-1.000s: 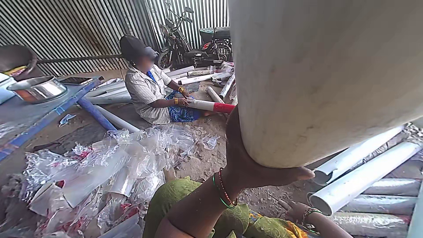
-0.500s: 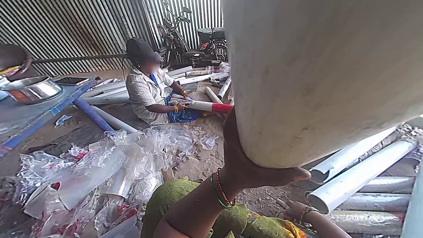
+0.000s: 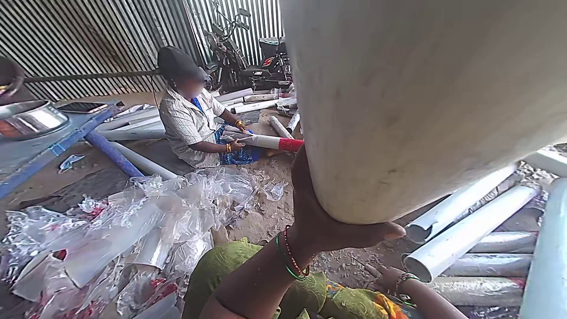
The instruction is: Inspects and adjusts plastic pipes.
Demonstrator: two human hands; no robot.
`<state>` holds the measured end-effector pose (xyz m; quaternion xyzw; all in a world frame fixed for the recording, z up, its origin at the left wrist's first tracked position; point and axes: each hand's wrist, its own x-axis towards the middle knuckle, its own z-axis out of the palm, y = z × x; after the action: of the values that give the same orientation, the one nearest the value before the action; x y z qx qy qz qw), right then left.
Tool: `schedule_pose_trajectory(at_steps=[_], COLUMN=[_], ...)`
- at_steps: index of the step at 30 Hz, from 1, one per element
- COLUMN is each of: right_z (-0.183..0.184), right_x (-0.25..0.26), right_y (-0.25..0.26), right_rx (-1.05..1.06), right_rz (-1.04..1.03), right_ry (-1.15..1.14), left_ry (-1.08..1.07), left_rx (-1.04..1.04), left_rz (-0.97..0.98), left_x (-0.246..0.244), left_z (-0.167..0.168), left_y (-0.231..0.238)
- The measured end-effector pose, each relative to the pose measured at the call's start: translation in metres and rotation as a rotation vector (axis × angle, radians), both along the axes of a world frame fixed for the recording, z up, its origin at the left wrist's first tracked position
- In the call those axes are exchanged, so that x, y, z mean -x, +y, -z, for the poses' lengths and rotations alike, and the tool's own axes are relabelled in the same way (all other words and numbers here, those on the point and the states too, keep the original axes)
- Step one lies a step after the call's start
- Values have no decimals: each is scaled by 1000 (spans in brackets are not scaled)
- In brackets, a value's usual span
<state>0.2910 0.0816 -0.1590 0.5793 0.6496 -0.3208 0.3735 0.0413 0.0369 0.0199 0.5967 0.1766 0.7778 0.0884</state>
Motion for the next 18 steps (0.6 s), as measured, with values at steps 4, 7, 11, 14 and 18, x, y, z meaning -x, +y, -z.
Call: schedule_pose_trajectory(at_steps=[4, 7, 11, 14, 18], right_z=[24, 13, 56, 93, 55], right_x=[-13, -8, -29, -45, -24], right_y=[8, 4, 17, 30, 14], right_rx=[-8, 5, -19, -34, -24], right_rz=[-4, 4, -27, -54, 29], right_ry=[7, 20, 32, 58, 44], left_ry=[-3, -4, -6, 3, 19], left_rx=[-7, -5, 9, -8, -30], left_rz=[15, 15, 8, 15, 32], left_x=[0, -1, -1, -1, -1], left_z=[-1, 0, 0, 1, 0], left_y=[-1, -1, -2, -1, -1])
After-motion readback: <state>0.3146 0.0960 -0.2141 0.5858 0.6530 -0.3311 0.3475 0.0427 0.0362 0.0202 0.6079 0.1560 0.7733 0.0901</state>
